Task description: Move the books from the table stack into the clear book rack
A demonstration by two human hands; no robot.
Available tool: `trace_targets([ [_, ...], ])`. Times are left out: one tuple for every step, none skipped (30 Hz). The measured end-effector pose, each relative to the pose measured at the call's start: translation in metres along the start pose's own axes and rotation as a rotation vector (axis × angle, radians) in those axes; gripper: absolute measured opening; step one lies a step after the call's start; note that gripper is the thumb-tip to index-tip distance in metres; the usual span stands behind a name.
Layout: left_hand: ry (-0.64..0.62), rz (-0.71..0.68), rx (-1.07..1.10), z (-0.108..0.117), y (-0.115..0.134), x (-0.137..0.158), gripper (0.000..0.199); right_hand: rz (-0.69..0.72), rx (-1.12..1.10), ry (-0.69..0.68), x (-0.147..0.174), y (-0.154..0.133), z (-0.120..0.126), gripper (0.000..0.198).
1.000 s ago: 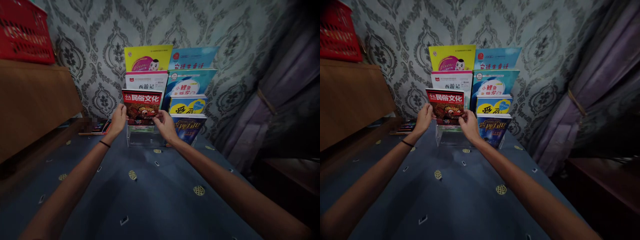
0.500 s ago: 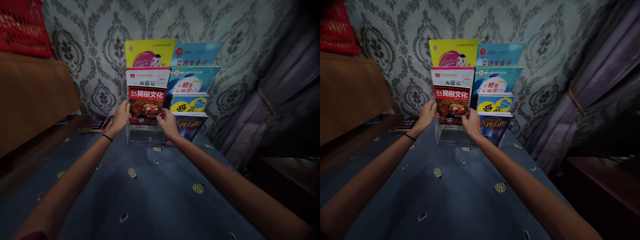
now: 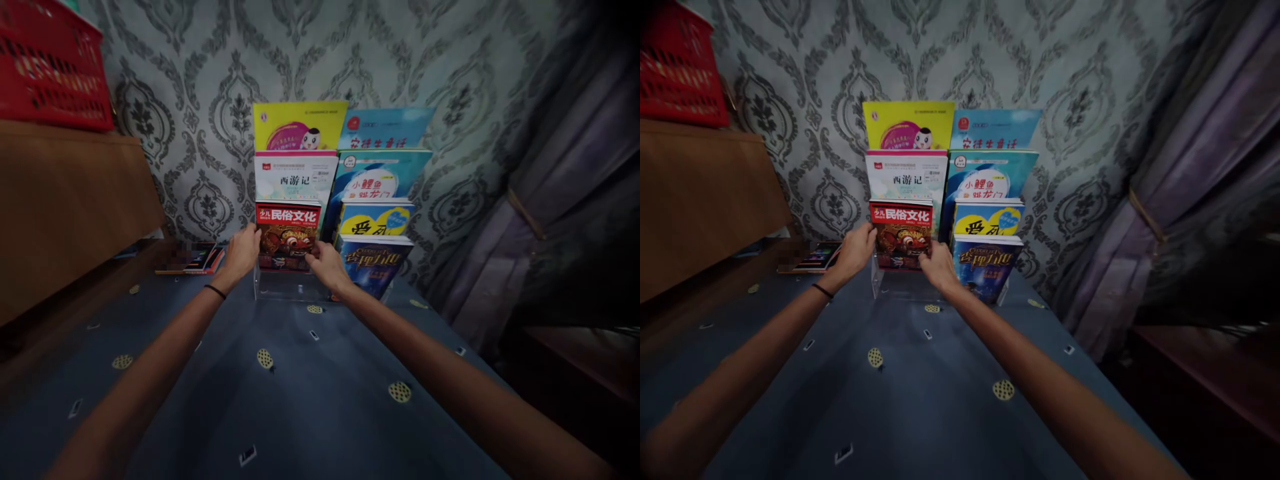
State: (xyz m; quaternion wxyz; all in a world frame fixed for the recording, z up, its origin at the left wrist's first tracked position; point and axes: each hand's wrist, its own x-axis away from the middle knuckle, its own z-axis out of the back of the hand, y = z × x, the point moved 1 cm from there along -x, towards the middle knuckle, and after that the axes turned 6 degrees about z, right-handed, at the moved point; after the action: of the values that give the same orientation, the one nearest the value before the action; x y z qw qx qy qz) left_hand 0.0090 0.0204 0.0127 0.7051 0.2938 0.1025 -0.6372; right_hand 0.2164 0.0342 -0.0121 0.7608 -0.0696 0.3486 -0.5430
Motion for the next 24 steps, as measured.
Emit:
trace_targets([
  [-0.003,0.010,-0.002,0.001,0.001,0.001,0.027,-0.001,0.012,-0.004,0.001,-0.001,0.001,0.030],
  [-0.006,0.020,-0.001,0.001,0.001,0.001,0.026,0.000,0.022,-0.008,0.001,-0.002,0.001,0.031],
  [-0.009,0.029,0.000,0.002,0.002,0.002,0.025,0.002,0.032,-0.013,0.002,-0.003,0.002,0.032],
  [-0.013,0.036,0.001,0.002,0.003,0.002,0.025,0.005,0.040,-0.018,0.002,-0.004,0.002,0.033],
  [-0.016,0.041,0.002,0.002,0.004,0.002,0.025,0.008,0.047,-0.023,0.003,-0.005,0.003,0.033],
  [-0.020,0.045,0.001,0.003,0.004,0.002,0.025,0.010,0.053,-0.027,0.004,-0.006,0.003,0.034],
  [-0.022,0.044,0.000,0.003,0.005,0.002,0.025,0.013,0.059,-0.029,0.004,-0.007,0.004,0.035],
  [-0.023,0.042,0.000,0.003,0.006,0.002,0.025,0.015,0.064,-0.031,0.004,-0.008,0.004,0.035],
  [-0.022,0.039,0.002,0.004,0.006,0.002,0.025,0.017,0.069,-0.032,0.005,-0.009,0.004,0.035],
  [-0.020,0.037,0.004,0.004,0.007,0.002,0.025,0.015,0.075,-0.031,0.005,-0.009,0.004,0.034],
  [-0.018,0.034,0.007,0.004,0.007,0.001,0.024,0.013,0.081,-0.028,0.004,-0.010,0.004,0.033],
  [-0.017,0.032,0.010,0.004,0.007,0.001,0.024,0.009,0.087,-0.025,0.004,-0.010,0.003,0.031],
  [-0.016,0.031,0.013,0.003,0.007,0.001,0.023,0.004,0.093,-0.021,0.004,-0.009,0.003,0.030],
  [-0.014,0.030,0.017,0.003,0.006,0.001,0.023,-0.001,0.098,-0.017,0.003,-0.008,0.002,0.028],
  [-0.013,0.028,0.021,0.002,0.006,0.001,0.023,-0.004,0.104,-0.013,0.002,-0.007,0.000,0.027],
  [-0.012,0.027,0.025,0.001,0.006,0.001,0.023,-0.005,0.108,-0.009,0.001,-0.006,-0.001,0.026],
  [-0.011,0.026,0.029,0.000,0.005,0.001,0.022,-0.004,0.112,-0.005,0.001,-0.005,-0.003,0.025],
  [-0.010,0.026,0.031,-0.001,0.005,0.001,0.022,-0.001,0.114,-0.003,0.000,-0.004,-0.004,0.025],
  [-0.009,0.026,0.034,-0.002,0.004,0.001,0.022,0.002,0.115,-0.001,-0.001,-0.003,-0.005,0.025],
  [-0.008,0.026,0.035,-0.002,0.003,0.000,0.022,0.004,0.115,-0.001,-0.001,-0.002,-0.006,0.025],
  [-0.008,0.025,0.037,-0.003,0.003,0.000,0.022,0.005,0.115,-0.002,-0.001,-0.001,-0.007,0.025],
  [-0.008,0.024,0.039,-0.004,0.002,0.000,0.021,0.005,0.114,-0.003,-0.001,-0.001,-0.008,0.025],
  [-0.009,0.022,0.041,-0.004,0.002,-0.001,0.021,0.005,0.114,-0.004,0.000,-0.001,-0.008,0.025],
  [-0.011,0.019,0.044,-0.004,0.001,-0.001,0.021,0.004,0.113,-0.004,0.001,-0.001,-0.008,0.025],
])
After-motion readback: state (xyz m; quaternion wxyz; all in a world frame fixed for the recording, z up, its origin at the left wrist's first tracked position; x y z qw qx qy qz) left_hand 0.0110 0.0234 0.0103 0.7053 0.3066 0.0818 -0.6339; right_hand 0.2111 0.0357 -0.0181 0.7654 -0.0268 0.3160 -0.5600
